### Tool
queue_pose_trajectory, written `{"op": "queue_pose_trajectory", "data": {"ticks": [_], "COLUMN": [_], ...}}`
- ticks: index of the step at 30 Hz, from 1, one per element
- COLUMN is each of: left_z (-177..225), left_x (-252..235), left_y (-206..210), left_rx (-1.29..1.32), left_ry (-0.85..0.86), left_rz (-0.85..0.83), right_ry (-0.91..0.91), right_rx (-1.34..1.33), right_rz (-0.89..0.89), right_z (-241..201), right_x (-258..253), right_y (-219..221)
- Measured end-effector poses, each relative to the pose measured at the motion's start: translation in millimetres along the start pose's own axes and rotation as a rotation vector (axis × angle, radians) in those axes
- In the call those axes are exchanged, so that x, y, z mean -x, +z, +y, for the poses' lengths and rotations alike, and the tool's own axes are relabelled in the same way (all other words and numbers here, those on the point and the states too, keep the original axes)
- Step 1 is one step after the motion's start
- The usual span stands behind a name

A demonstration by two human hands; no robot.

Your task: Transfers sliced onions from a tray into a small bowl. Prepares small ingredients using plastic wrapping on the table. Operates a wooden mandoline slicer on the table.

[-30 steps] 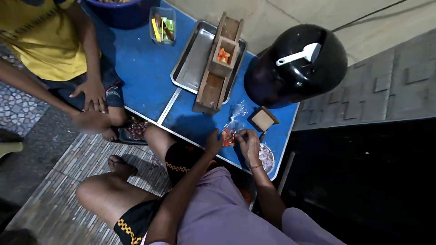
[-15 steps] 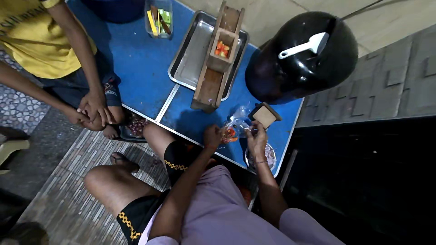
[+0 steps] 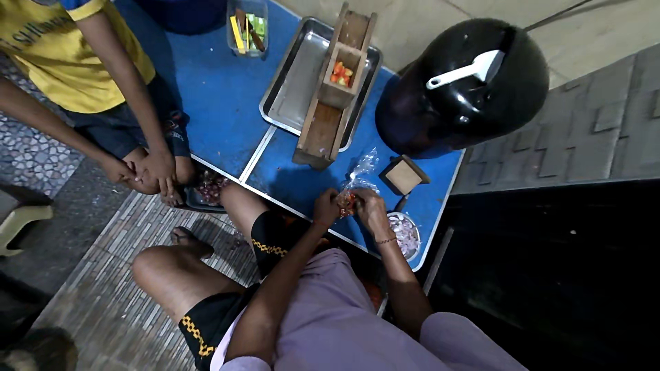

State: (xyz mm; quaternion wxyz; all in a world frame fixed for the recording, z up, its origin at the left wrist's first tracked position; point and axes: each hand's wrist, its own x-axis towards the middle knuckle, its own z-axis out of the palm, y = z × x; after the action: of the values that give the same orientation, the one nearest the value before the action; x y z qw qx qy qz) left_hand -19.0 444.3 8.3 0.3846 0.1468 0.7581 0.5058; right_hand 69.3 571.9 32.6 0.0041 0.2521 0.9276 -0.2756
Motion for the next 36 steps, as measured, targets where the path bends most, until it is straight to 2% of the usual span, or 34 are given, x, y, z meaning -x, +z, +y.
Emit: {"op": "queue_pose_trajectory", "data": {"ticks": [4,10,13,17,21,23,26,29,36], "left_z": [-4.0,2.0,4.0,-1.2,-1.3,2.9,16.9,17.3,25.3], "left_x": [-8.0,-8.7,-6.0,-6.9,-6.9,-2.7,8.1,7.8,7.1], "left_y": [4.7,3.1,-2.1,-2.4,-3.2,-4.5,-5.7,1.5,4.0], "left_rx": [0.051,0.167,0.151,0.147,0.142,0.065,-0.086,-0.132,-0.031], "left_ry": [-0.002,-0.006,-0.01,-0.007,-0.031,0.021,0.201,0.335,0.355], "left_rz": [0.014,0.007,0.021,0.051,0.068,0.105,0.146,0.095,0.006], "right_ry": [0.025,-0.015,-0.025,0.055,0.032,0.038,0.042,0.104,0.16], "right_rx": [-0.137,-0.094,-0.142,-0.187,-0.193,-0.18,-0.216,-0.309,-0.679], "right_rz": [-0.129,-0.131,-0.05,0.025,0.119,0.108,0.064,0.053,0.103], "right_z": [3.8,9.3,9.6,8.8,11.1,7.7,3.3,1.2,0.8], "right_x": [-4.9,-3.5,-1.9,-1.9,-0.5,0.8,2.5,4.1,7.9], "right_y": [-4.5,0.2,1.6,-2.2,-9.2,-16.9,-27.8,-32.8,-40.7]}}
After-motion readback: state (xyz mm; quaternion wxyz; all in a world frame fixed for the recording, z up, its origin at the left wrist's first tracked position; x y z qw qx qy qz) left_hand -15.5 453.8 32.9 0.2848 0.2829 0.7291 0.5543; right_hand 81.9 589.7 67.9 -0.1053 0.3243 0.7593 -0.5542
